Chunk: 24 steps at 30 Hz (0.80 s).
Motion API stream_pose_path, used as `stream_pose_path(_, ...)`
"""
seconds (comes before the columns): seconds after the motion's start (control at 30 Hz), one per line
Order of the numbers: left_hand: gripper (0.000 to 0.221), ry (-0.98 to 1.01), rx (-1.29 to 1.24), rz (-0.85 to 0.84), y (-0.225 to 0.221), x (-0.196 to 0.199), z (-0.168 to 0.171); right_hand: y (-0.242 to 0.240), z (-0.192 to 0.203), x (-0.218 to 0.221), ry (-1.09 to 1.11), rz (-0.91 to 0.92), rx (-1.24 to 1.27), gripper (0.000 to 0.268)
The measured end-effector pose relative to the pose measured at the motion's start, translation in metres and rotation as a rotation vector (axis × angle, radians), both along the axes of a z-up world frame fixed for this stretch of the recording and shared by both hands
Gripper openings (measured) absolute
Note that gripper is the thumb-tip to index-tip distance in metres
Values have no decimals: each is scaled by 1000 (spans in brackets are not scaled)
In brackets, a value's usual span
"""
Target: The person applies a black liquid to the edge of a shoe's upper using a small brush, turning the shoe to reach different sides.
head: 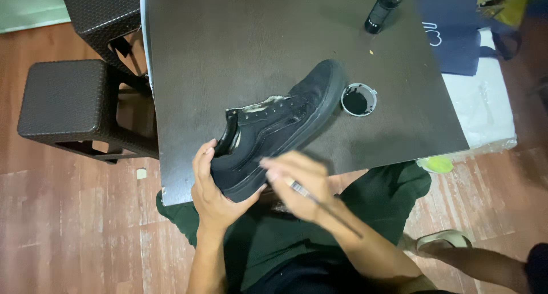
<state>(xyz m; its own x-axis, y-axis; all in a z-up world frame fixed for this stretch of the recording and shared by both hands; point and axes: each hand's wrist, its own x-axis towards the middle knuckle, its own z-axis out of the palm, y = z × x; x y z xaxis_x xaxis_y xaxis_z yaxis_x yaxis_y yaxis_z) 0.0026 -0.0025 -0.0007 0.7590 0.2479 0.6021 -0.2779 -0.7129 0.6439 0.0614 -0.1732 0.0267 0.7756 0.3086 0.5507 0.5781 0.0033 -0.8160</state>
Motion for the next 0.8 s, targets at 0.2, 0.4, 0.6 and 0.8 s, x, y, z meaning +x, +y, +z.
stream_pose_path(0.2,96,-17,4,-14,1,2,5,-26,4,25,-67,-372,-177,18)
stream_pose_path(0.4,97,-13,-24,-60,6,-4,-6,4,5,-20,29,92,-56,18)
stream_pose_path(0.6,97,14,13,-135,-9,-1,-4,-19,4,-7,75,100,-53,20)
stream_pose_path(0.8,101,-12,115,-105,-16,2,10,-29,2,10,-30,-261,-5,18)
